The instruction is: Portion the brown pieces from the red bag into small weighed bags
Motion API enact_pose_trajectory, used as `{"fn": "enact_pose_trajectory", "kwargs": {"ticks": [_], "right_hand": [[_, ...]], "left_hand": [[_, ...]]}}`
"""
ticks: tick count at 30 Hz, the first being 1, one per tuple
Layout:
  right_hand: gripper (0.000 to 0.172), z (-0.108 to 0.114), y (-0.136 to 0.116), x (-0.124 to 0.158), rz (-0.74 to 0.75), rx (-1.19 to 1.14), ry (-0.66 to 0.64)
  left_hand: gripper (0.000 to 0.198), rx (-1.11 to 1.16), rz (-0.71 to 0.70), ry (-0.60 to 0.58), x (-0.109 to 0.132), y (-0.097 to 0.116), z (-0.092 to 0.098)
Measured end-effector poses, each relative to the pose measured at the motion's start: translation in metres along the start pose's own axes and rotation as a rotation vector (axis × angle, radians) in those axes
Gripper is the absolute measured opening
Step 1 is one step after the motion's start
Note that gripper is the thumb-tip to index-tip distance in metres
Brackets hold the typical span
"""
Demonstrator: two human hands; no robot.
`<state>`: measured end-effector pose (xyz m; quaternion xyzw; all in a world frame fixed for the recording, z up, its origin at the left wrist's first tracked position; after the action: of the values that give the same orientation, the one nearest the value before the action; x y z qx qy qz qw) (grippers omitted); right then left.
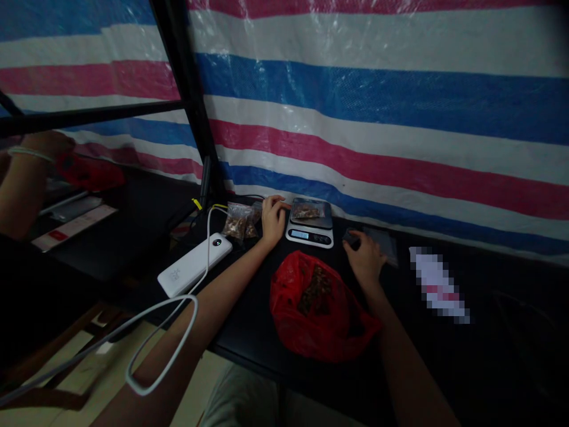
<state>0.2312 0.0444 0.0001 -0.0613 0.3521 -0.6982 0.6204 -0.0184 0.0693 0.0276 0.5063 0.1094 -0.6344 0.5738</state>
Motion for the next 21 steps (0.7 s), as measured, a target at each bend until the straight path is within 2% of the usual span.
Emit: {"fn": "enact_pose_trajectory", "kwargs": {"ticks": [5,8,10,13,15,18,21], "right_hand": [[0.025,0.005,-0.007,0.003,0.075,-0.04,0.128],[0.023,0.008,-0.016,-0.015,0.13,-0.118,0.191],[0.022,0.005,-0.026,-0.038,0.194,-0.156,0.124],[0.018,-0.009,-0.042,-0.072,0.306,-0.194,-0.106],[0.016,-0.019,-0.049,-0.087,0.334,-0.229,-0.212],[0.014,-0.034,-0.051,-0.094,0.34,-0.3,-0.296],[0.017,-0.044,-0.051,-0.092,0.351,-0.356,-0.319]], "left_hand": [[0.021,0.001,0.014,-0.014,0.0,0.0,-0.001],[0.021,0.016,0.018,-0.021,-0.001,0.0,-0.001],[0.021,0.022,0.022,-0.029,-0.001,0.0,-0.001],[0.02,0.03,0.028,-0.047,-0.002,0.0,-0.002],[0.019,0.036,0.03,-0.079,-0.003,0.001,-0.004],[0.018,0.054,0.061,-0.105,-0.003,-0.001,-0.006],[0.017,0.076,0.12,-0.071,-0.003,-0.004,-0.005]]}}
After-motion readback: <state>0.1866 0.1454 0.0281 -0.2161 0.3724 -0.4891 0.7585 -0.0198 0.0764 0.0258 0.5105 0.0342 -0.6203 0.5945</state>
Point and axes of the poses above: each hand's wrist, its own x-axis away from the middle knuckle, its own z-axis out of the back of the hand, y = z × x, the point moved 4 cm from there along -x, towards the middle knuckle, and after that the axes turned 11 degrees about -x, right-handed, at the moved point
